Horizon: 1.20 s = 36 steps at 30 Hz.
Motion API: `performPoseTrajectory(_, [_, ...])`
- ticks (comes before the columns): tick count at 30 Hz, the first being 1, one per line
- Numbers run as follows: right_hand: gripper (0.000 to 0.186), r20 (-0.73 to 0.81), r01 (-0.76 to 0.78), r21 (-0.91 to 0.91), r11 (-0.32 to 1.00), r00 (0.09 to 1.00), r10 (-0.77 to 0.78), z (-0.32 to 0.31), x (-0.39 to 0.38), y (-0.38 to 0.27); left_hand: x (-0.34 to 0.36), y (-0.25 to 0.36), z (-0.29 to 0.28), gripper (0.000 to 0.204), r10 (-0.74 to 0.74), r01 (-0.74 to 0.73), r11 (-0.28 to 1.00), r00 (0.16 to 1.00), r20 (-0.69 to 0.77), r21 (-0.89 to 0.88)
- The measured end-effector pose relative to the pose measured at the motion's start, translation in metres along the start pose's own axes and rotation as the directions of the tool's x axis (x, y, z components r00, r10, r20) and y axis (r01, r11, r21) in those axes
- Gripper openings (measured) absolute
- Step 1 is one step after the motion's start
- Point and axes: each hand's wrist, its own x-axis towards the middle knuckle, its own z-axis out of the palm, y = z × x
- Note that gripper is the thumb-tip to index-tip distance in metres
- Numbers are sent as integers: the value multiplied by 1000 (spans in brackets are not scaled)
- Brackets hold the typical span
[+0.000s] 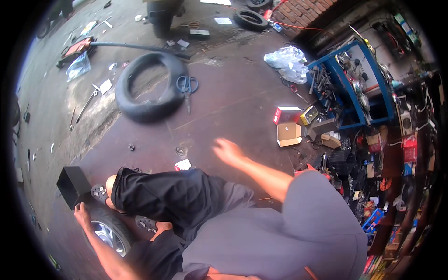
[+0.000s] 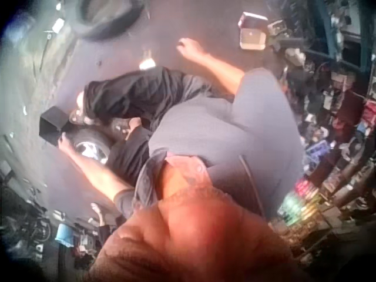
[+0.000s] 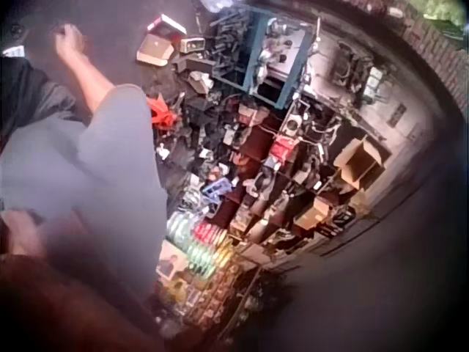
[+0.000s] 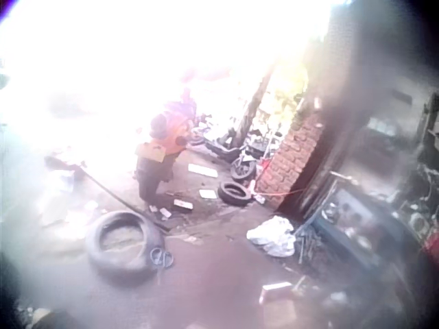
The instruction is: The person uses a bead breaker tool to loosen a tire from a motorcycle wheel rim and then uses tire irons to pry the tire off the rim.
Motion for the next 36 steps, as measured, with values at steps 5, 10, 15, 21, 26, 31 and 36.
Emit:
performPoseTrajectory(5, [43,182,-487,-225,844,830,528,-50,-192,137,10,74,19,31,280,-280,958,960,-6,-53])
performPoseTrajectory(10, [43,179,-747,-204,632,607,775,-70,-263,171,14,129,34,24,363,-363,932,929,76,-12])
performPoseTrajectory(15, [43,118,-760,-73,646,636,762,-37,-227,184,13,180,32,23,446,-441,894,893,60,-73])
performPoseTrajectory(21, [47,132,-562,196,803,827,547,21,-121,162,13,189,15,22,395,-395,919,917,50,-7])
performPoseTrajectory(26, [46,515,-344,363,866,848,121,62,-75,147,33,166,24,21,383,-387,917,922,56,102])
performPoseTrajectory(31, [44,602,-364,283,887,788,131,80,-64,164,37,183,57,21,402,-432,889,895,196,153])
performPoseTrajectory(36, [43,474,-378,133,916,836,276,73,-61,176,44,210,66,21,419,-443,884,892,169,145])
